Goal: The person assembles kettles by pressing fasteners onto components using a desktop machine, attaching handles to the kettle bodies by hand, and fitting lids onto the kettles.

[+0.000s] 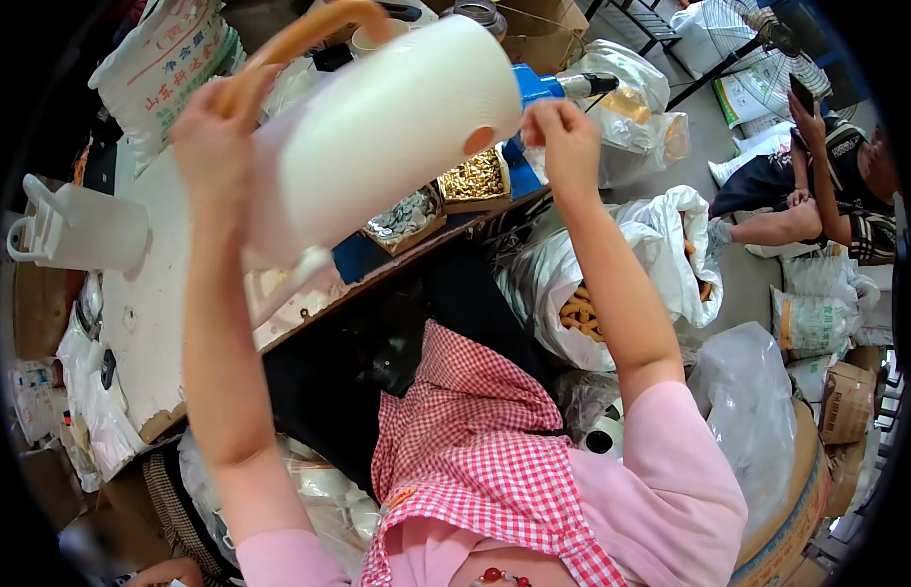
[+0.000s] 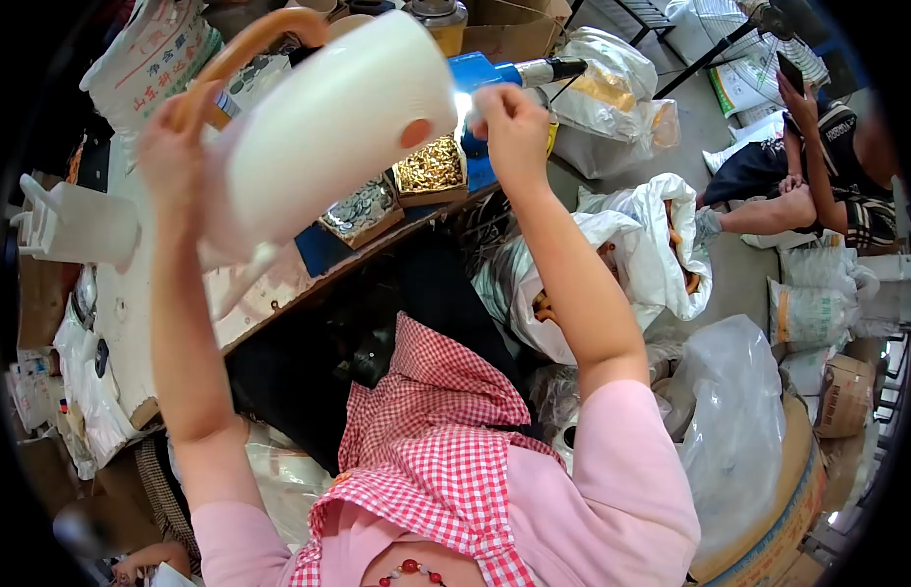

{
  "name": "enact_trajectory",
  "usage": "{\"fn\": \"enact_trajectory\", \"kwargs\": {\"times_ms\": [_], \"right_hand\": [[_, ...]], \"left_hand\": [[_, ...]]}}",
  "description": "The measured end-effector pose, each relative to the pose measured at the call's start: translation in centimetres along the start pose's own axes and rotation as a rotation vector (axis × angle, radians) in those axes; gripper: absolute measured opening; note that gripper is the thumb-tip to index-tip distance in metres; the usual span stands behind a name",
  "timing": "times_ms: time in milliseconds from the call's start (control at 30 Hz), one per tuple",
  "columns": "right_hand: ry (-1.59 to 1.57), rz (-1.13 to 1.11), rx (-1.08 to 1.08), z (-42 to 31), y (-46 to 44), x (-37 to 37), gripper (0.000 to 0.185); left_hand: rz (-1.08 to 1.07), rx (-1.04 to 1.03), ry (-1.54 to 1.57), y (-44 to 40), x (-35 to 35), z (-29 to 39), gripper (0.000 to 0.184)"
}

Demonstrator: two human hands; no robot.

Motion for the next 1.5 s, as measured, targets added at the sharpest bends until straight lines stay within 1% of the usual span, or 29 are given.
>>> {"fn": "enact_trajectory", "kwargs": {"times_ms": [33, 67, 100, 167, 200, 233, 300, 333, 400, 433, 500, 567, 600, 633, 700, 767, 833, 867, 900, 967, 1033, 1067, 1133, 1233, 1300, 1367, 1433, 1500], "right_hand": [[0.106, -0.115, -0.057, 1.1, 0.8, 0.2, 0.018], [0.185, -0.180, -0.074, 1.2, 1.9, -0.6, 0.018], [0.278, -0.308, -0.026, 2.4, 2.5, -1.1, 0.015], [0.579, -0.408, 0.093, 2.5, 3.2, -3.3, 0.016], [0.648, -0.466, 0.071, 3.0, 3.1, -4.4, 0.018], [0.637, -0.471, 0.062, 3.4, 3.0, -5.3, 0.018], [0.928, -0.579, 0.070, 4.7, 2.9, -7.4, 0.019], [0.959, -0.577, 0.005, 4.9, 3.1, -7.7, 0.019], [0.999, -0.564, -0.006, 5.2, 3.2, -8.3, 0.019], [1.041, -0.539, -0.018, 5.2, 3.0, -8.2, 0.019], [1.032, -0.490, -0.032, 5.5, 2.9, -8.0, 0.020], [0.918, -0.433, 0.043, 3.8, 3.1, -7.9, 0.017], [0.911, -0.460, 0.063, 3.4, 3.4, -8.1, 0.017], [0.957, -0.443, 0.127, 2.6, 3.5, -7.9, 0.016], [1.056, -0.395, 0.254, 0.7, 3.7, -7.3, 0.013], [1.070, -0.390, 0.263, -0.6, 4.0, -7.4, 0.012], [0.903, -0.385, 0.277, -2.9, 4.3, -8.6, 0.011], [0.666, -0.413, 0.170, -3.1, 4.4, -9.4, 0.010], [0.672, -0.426, 0.173, -3.8, 4.6, -11.2, 0.010], [0.086, -0.519, 0.087, -5.8, 5.2, -16.0, 0.010], [0.101, -0.594, 0.188, -7.4, 5.1, -20.4, 0.009], [0.103, -0.597, 0.189, -7.3, 4.9, -21.9, 0.009], [0.105, -0.678, 0.215, -7.0, 4.8, -24.6, 0.009], [0.083, -0.735, 0.172, -6.2, 4.8, -25.8, 0.010], [0.107, -0.743, 0.187, -6.5, 4.6, -26.1, 0.010], [0.132, -0.740, 0.197, -7.0, 4.4, -26.0, 0.011], [0.389, -0.817, 0.272, -7.5, 4.7, -26.6, 0.013], [0.435, -0.824, 0.288, -7.9, 4.7, -26.9, 0.013]], "left_hand": [[0.106, -0.044, -0.016, -0.6, 2.3, -1.2, 0.045], [0.040, 0.044, -0.015, -1.0, 4.1, -2.7, 0.043], [-0.025, 0.135, -0.015, -0.6, 6.2, -4.4, 0.040], [0.045, -0.015, -0.155, 1.3, 11.4, -6.4, 0.033], [0.065, 0.122, -0.104, 2.8, 13.7, -8.2, 0.029], [0.084, 0.262, -0.059, 4.5, 16.2, -10.0, 0.025], [0.133, 0.318, -0.078, 7.9, 20.7, -12.2, 0.022], [0.135, 0.325, -0.084, 9.5, 22.1, -13.0, 0.022], [0.202, 0.377, 0.102, 12.6, 24.1, -15.2, 0.022], [0.217, 0.388, 0.100, 13.9, 24.3, -15.9, 0.022], [0.224, 0.463, 0.177, 16.7, 24.2, -17.2, 0.025], [0.237, 0.487, 0.204, 18.7, 23.5, -17.6, 0.025], [0.222, 0.476, 0.236, 19.5, 23.2, -18.1, 0.025], [0.205, 0.466, 0.272, 20.0, 22.8, -18.5, 0.024], [0.198, 0.510, 0.291, 20.8, 21.8, -18.5, 0.023], [0.209, 0.535, 0.347, 21.5, 21.2, -19.1, 0.023], [0.202, 0.521, 0.317, 21.5, 20.9, -18.6, 0.025], [0.194, 0.520, 0.332, 21.6, 20.8, -18.6, 0.028], [0.202, 0.532, 0.335, 21.7, 20.9, -18.7, 0.028], [0.174, 0.517, 0.333, 21.4, 20.6, -18.4, 0.028], [0.180, 0.516, 0.338, 21.5, 20.5, -18.4, 0.029], [0.183, 0.513, 0.342, 21.5, 20.5, -18.4, 0.029], [0.191, 0.517, 0.359, 21.8, 20.6, -18.7, 0.029], [0.200, 0.518, 0.381, 22.2, 20.7, -18.8, 0.030], [0.201, 0.513, 0.391, 21.6, 20.5, -18.0, 0.030], [0.188, 0.516, 0.367, 22.1, 20.5, -18.8, 0.029], [0.168, 0.524, 0.337, 21.9, 20.5, -18.7, 0.029], [0.153, 0.531, 0.304, 22.0, 20.3, -18.9, 0.029]]}}
Point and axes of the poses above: each hand's wrist, its own y-axis away from the middle knuckle, its own x-axis out of the back of the hand, z = x × y, the point moved 8 cm from there along -y, towards the middle knuckle, and after that the axes turned 2 degrees about -y, right-handed, at the moved point
